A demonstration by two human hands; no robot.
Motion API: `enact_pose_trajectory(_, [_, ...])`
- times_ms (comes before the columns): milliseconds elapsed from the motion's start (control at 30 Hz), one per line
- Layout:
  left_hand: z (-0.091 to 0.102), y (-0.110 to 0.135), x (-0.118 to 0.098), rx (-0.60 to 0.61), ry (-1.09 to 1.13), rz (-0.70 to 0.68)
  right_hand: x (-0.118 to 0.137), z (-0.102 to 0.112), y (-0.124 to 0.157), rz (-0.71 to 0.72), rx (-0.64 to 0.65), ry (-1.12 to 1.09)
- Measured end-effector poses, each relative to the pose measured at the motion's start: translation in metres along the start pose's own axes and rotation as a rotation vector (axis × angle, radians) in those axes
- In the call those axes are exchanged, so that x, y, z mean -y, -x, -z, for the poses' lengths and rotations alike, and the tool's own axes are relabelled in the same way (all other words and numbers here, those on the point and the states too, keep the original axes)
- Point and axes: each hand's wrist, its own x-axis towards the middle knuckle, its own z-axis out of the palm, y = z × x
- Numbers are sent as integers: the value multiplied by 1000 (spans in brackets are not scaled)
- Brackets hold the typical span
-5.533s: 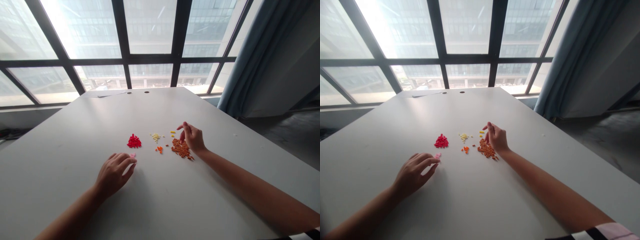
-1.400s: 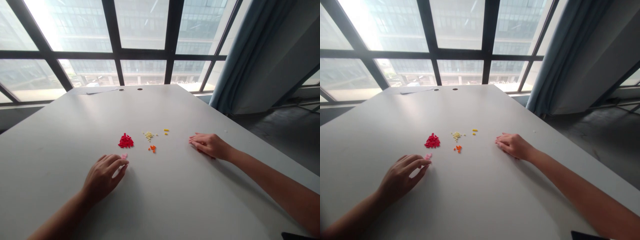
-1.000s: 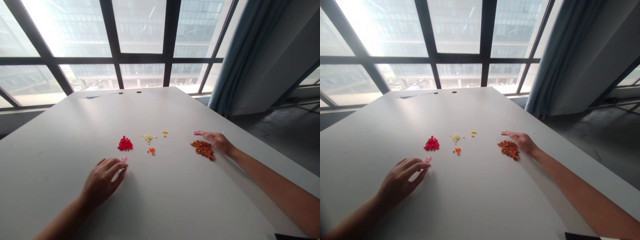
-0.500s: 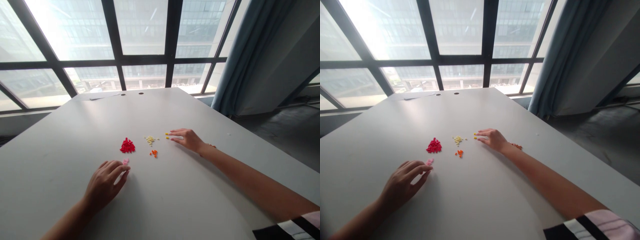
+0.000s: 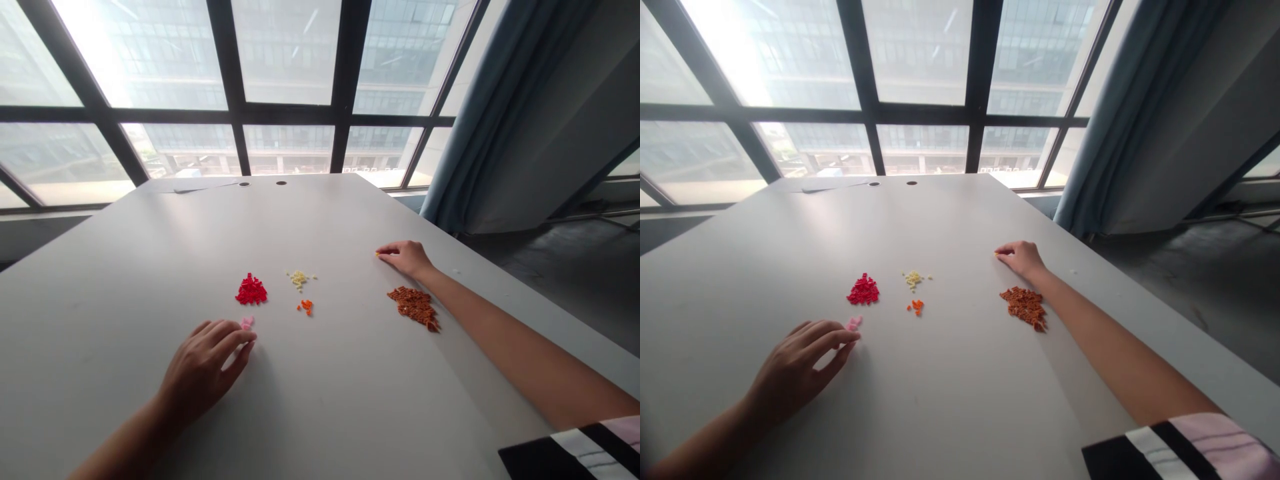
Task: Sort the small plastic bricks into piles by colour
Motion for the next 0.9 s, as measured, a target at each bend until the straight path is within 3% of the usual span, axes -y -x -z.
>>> enact_pose_trajectory(167, [-1, 0, 0, 2, 1, 12, -6, 7, 2, -61, -60, -3])
enact_pose_trajectory(333, [0, -1, 0, 13, 10, 18, 48, 9, 3, 18, -149, -75])
enact_pose_trajectory(400, [0, -1, 0, 14, 12, 15, 83, -2, 6, 116, -111, -120])
enact_pose_trajectory(500, [0, -1, -1, 10, 13, 7, 133, -28, 9, 351, 43, -255])
enact_pose_trajectory(600, [1, -1, -1, 8, 4, 10, 167, -55, 7, 405, 141, -345])
enact_pose_trajectory(733, [3, -2, -2, 16, 0, 13, 182, -76, -1, 528, 242, -376])
enact_pose_trajectory(900, [5, -2, -3, 9, 0, 11, 180, -81, 0, 692, 277, -341])
